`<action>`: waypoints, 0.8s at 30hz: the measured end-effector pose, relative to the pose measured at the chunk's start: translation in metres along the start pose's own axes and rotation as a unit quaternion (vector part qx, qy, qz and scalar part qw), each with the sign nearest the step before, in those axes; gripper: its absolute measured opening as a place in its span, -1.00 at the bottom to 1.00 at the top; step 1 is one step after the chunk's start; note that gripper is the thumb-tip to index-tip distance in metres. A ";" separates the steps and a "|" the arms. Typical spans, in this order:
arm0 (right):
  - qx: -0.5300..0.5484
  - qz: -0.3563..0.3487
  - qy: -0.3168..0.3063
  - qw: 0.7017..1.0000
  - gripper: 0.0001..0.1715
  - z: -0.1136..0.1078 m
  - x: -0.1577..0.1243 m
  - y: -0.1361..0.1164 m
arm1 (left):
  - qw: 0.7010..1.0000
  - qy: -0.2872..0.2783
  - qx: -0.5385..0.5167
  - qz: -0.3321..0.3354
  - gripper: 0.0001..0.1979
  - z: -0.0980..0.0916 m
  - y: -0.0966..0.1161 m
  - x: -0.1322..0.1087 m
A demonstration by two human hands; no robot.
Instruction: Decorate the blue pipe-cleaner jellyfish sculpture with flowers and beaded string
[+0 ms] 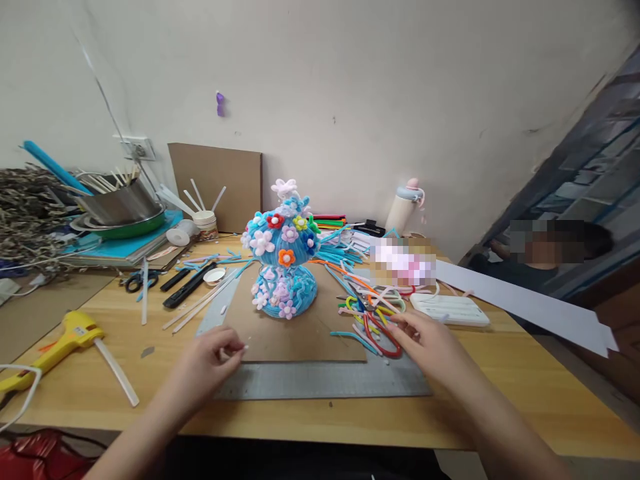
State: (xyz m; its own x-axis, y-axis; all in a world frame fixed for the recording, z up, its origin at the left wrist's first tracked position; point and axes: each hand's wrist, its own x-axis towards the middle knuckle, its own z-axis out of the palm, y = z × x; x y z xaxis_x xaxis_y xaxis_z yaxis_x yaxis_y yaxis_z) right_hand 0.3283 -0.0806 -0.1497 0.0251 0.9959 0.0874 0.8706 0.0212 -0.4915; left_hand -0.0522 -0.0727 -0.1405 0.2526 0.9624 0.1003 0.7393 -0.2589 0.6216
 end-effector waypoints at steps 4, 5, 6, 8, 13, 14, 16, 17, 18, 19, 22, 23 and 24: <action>0.041 -0.022 0.031 0.998 -0.61 0.008 -0.013 0.000 | 0.966 -0.071 0.240 0.065 -0.76 -0.021 -0.028 -0.013; 0.045 -0.029 0.035 0.998 -0.61 0.010 -0.014 -0.001 | 0.956 -0.087 0.268 0.079 -0.74 -0.021 -0.029 -0.015; 0.047 -0.035 0.035 0.998 -0.61 0.012 -0.015 -0.002 | 0.949 -0.099 0.284 0.090 -0.73 -0.019 -0.029 -0.016; 0.050 -0.044 0.029 0.997 -0.60 0.015 -0.016 -0.005 | 0.944 -0.105 0.296 0.099 -0.72 -0.013 -0.030 -0.019; 0.055 -0.046 0.021 0.997 -0.61 0.020 -0.018 -0.011 | 0.933 -0.082 0.337 0.096 -0.72 -0.002 -0.038 -0.027; 0.053 -0.046 0.019 0.997 -0.61 0.021 -0.018 -0.012 | 0.930 -0.081 0.346 0.098 -0.72 -0.002 -0.040 -0.028; 0.049 -0.047 0.012 0.998 -0.61 0.023 -0.018 -0.012 | 0.921 -0.090 0.364 0.102 -0.72 -0.002 -0.041 -0.030; 0.049 -0.048 0.008 0.998 -0.61 0.025 -0.018 -0.013 | 0.917 -0.101 0.371 0.104 -0.71 -0.002 -0.040 -0.030; 0.050 -0.047 0.005 0.998 -0.61 0.026 -0.018 -0.013 | 0.913 -0.111 0.377 0.107 -0.71 -0.003 -0.039 -0.030; 0.051 -0.046 0.001 0.998 -0.61 0.027 -0.018 -0.013 | 0.909 -0.120 0.382 0.111 -0.71 -0.004 -0.037 -0.029; 0.053 -0.046 -0.006 0.997 -0.63 0.030 -0.018 -0.015 | 0.895 -0.142 0.406 0.122 -0.70 -0.005 -0.033 -0.027; 0.052 -0.046 -0.005 0.998 -0.64 0.031 -0.018 -0.015 | 0.890 -0.145 0.413 0.126 -0.70 -0.005 -0.032 -0.027; 0.050 -0.047 -0.002 0.998 -0.64 0.032 -0.018 -0.015 | 0.888 -0.145 0.416 0.130 -0.71 -0.005 -0.032 -0.027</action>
State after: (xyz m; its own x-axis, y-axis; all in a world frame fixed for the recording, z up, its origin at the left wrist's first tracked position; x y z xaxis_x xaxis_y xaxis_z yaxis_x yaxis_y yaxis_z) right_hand 0.2990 -0.0963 -0.1712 -0.0557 0.9895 0.1332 0.8160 0.1220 -0.5650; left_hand -0.0860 -0.0901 -0.1591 0.5432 0.8306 -0.1223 0.8073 -0.5567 -0.1956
